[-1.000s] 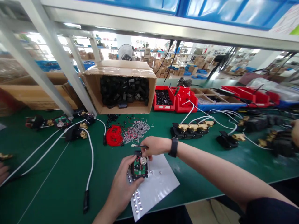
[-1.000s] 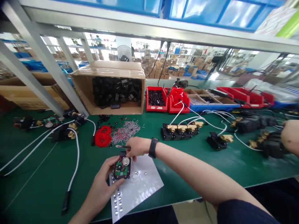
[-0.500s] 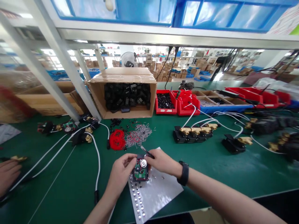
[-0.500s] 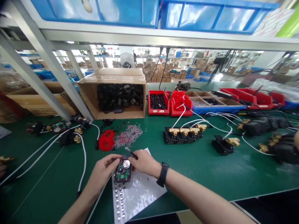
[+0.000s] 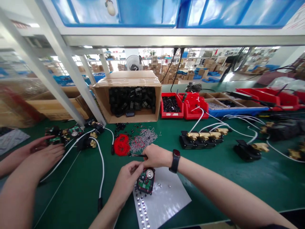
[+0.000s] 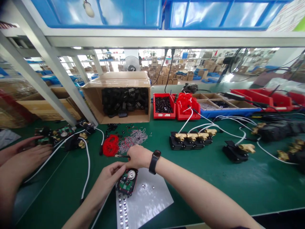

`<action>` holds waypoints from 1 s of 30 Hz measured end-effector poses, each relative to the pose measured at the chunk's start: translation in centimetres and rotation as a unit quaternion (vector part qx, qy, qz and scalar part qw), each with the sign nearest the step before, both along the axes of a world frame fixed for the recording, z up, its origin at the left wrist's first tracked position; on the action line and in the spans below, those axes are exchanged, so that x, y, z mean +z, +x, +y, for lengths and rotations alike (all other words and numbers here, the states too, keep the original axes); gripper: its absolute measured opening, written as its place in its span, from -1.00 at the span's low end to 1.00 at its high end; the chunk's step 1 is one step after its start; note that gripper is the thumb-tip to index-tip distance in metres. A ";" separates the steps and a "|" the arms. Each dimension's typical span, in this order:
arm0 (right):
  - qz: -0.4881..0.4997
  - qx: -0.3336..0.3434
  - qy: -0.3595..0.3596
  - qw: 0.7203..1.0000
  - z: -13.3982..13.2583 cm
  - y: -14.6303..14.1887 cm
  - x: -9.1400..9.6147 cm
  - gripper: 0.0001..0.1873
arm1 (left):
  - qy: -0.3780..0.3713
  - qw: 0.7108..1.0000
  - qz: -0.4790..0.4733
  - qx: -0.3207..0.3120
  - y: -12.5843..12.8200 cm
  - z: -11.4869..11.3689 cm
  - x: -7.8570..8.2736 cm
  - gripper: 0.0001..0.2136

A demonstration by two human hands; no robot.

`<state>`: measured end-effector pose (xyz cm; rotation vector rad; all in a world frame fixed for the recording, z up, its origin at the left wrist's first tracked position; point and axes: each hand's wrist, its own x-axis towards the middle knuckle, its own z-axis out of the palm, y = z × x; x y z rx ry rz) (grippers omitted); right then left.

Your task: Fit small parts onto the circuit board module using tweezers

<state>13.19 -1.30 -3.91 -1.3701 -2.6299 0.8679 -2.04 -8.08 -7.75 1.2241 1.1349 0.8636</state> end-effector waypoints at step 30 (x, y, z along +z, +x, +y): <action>0.390 -0.284 -0.416 0.771 -9.6 -0.2 -3.8 -0.73 | -0.023 0.994 -0.039 0.103 -1.7 -2.8 -0.3 -0.62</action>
